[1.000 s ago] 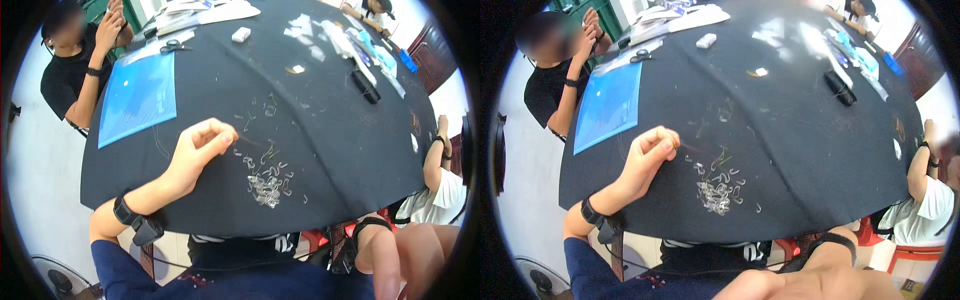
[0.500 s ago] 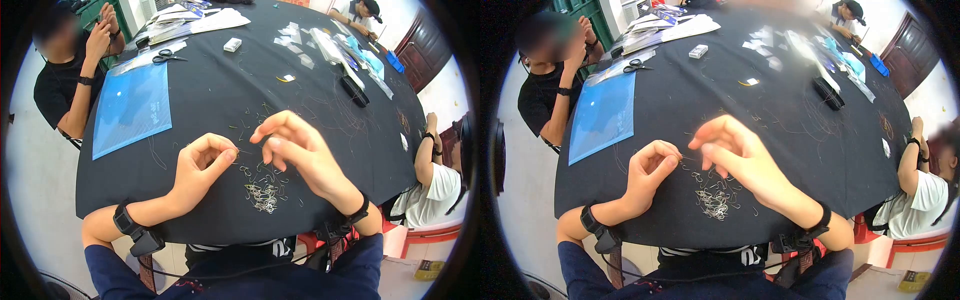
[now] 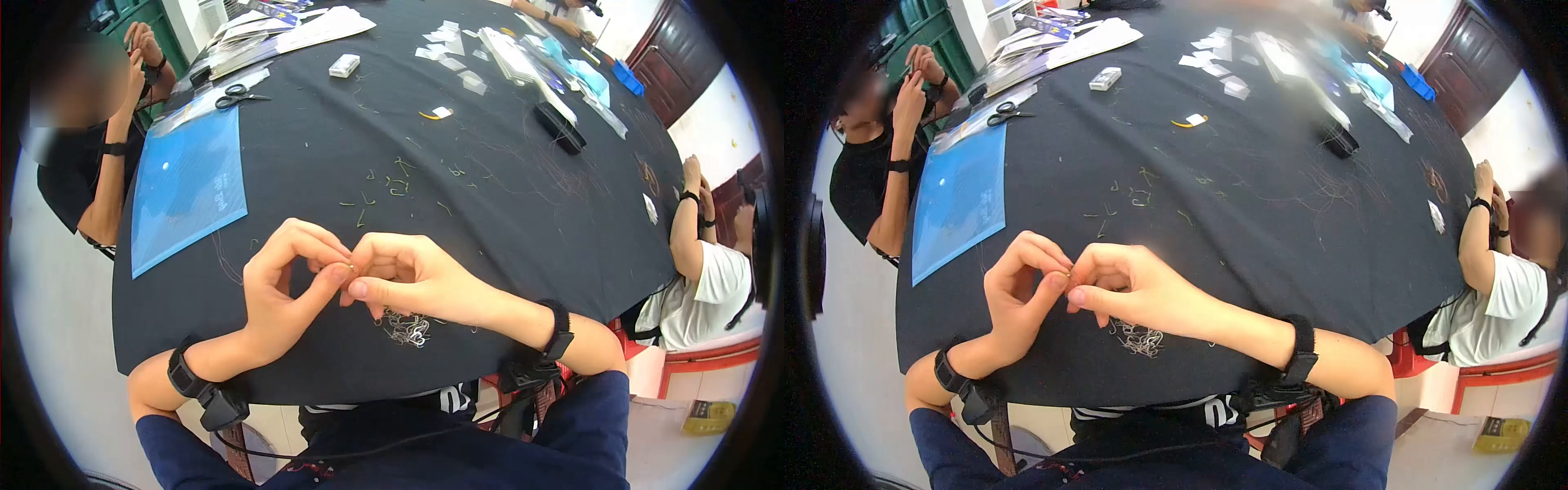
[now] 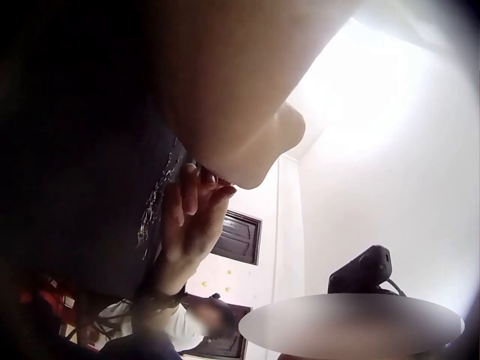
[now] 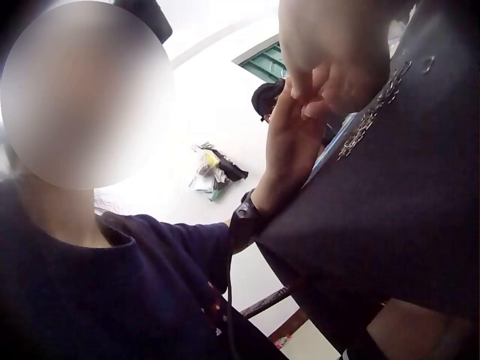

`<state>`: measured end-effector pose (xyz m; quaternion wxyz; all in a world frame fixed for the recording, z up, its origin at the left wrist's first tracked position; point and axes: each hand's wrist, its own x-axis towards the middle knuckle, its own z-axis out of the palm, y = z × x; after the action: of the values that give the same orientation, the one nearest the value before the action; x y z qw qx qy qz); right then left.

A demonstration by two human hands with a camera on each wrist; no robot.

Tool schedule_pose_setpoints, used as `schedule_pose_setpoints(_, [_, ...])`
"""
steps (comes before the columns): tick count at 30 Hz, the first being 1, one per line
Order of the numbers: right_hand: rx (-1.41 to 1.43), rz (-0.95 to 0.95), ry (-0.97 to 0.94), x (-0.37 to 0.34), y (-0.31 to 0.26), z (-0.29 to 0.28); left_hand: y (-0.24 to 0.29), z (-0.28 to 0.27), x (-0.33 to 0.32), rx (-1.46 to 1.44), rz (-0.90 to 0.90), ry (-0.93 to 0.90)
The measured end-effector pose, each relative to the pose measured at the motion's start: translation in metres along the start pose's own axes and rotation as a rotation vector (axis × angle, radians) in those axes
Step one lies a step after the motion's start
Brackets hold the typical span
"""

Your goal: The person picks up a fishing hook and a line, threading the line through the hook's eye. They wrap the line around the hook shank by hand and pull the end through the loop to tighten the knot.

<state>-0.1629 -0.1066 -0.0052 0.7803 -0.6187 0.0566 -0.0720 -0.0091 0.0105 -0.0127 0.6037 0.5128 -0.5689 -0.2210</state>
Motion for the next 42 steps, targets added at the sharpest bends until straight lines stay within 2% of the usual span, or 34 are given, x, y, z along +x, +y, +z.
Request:
schedule_pose_setpoints(9, [-0.134,-0.004,0.145,-0.004,-0.005,-0.004,-0.002,0.001,0.001,-0.024,-0.075,0.017])
schedule_pose_setpoints(18, [-0.302,-0.117,0.263,-0.004,-0.01,-0.016,0.005,-0.002,-0.001,-0.06,-0.159,0.001])
schedule_pose_setpoints(20, [-0.33,-0.138,0.3,-0.003,-0.013,-0.021,0.004,-0.002,0.0,-0.059,-0.138,-0.073])
schedule_pose_setpoints(23, [-0.516,-0.135,0.381,-0.004,-0.018,-0.025,0.004,-0.001,-0.001,-0.088,-0.158,-0.181])
schedule_pose_setpoints(26, [-0.515,-0.124,0.344,-0.003,-0.015,-0.025,0.003,0.0,-0.001,-0.106,-0.153,-0.304])
schedule_pose_setpoints(29, [-0.592,-0.186,0.29,-0.001,-0.012,-0.026,0.003,-0.001,0.0,-0.047,-0.04,-0.405])
schedule_pose_setpoints(30, [-0.606,-0.247,0.286,0.0,-0.008,-0.028,0.004,0.001,0.0,-0.061,-0.051,-0.403])
schedule_pose_setpoints(39, [-0.528,-0.169,0.298,0.0,-0.009,-0.031,0.009,0.004,0.004,-0.219,0.027,-0.761])
schedule_pose_setpoints(42, [-0.433,-0.341,0.449,0.004,-0.002,-0.035,0.011,0.005,0.003,-0.237,0.046,-0.789])
